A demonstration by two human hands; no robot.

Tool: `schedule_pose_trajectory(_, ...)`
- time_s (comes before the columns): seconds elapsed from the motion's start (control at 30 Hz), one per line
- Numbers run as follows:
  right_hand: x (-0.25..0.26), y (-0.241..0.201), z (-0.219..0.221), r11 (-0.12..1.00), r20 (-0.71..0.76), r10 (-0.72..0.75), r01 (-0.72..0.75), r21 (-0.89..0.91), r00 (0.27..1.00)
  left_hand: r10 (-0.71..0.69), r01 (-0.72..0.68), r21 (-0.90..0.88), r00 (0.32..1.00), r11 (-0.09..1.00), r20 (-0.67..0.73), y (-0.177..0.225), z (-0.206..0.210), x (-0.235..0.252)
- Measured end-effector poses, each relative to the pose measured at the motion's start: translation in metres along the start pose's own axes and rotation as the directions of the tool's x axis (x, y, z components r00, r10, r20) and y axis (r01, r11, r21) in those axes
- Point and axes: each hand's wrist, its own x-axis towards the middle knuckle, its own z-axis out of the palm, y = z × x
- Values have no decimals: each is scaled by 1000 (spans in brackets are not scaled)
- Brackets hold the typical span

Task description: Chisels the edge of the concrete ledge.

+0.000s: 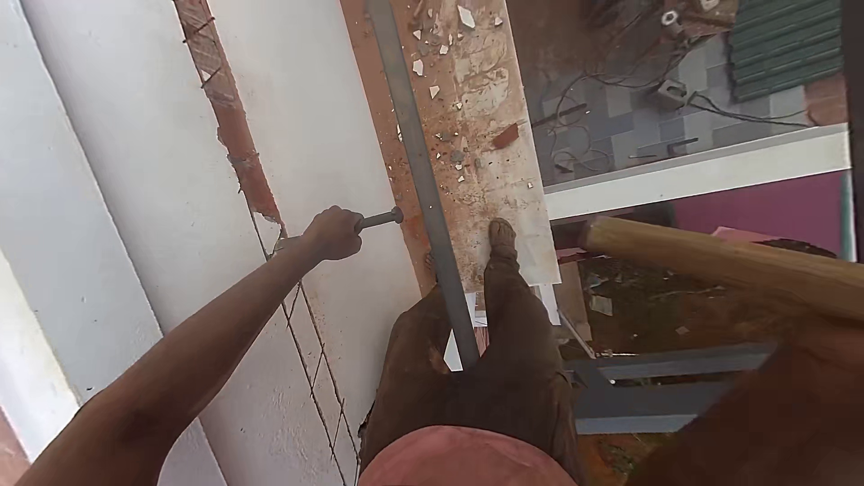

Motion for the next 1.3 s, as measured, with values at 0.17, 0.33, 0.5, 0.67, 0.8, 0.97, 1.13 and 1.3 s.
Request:
schedule_pose_trajectory(0.17,-137,126,72,466,21,840,-700,-542,543,6,-6,3,999,1000,43,3,-5,7)
schedule_pose_trajectory(0.33,-115,112,24,329,-29,914,-782,-529,404,5,-6,-83,1000,997,-15,6,-8,2)
schedule_pose_trajectory(0.5,-105,112,29,436,-26,864,-773,-461,503,107,-181,-149,908,972,-404,4,62,-72)
schedule_pose_trajectory(0.67,-119,129,42,385,-39,882,-765,-516,470,321,-586,41,383,809,-866,-11,143,-156)
schedule_pose_trajectory(0.8,-122,137,69,433,27,863,-712,-552,504,149,-668,-12,184,744,-972,2,53,-113)
schedule_pose_trajectory(0.97,-133,120,53,383,47,858,-575,-723,512,228,-606,-113,456,787,-860,8,26,-94)
schedule_pose_trajectory(1.13,-139,109,44,357,57,853,-502,-788,519,213,-447,-96,592,890,-777,-12,11,-80)
schedule_pose_trajectory(1.3,-134,105,42,368,54,851,-521,-770,522,208,-410,-24,511,912,-834,-19,3,-69)
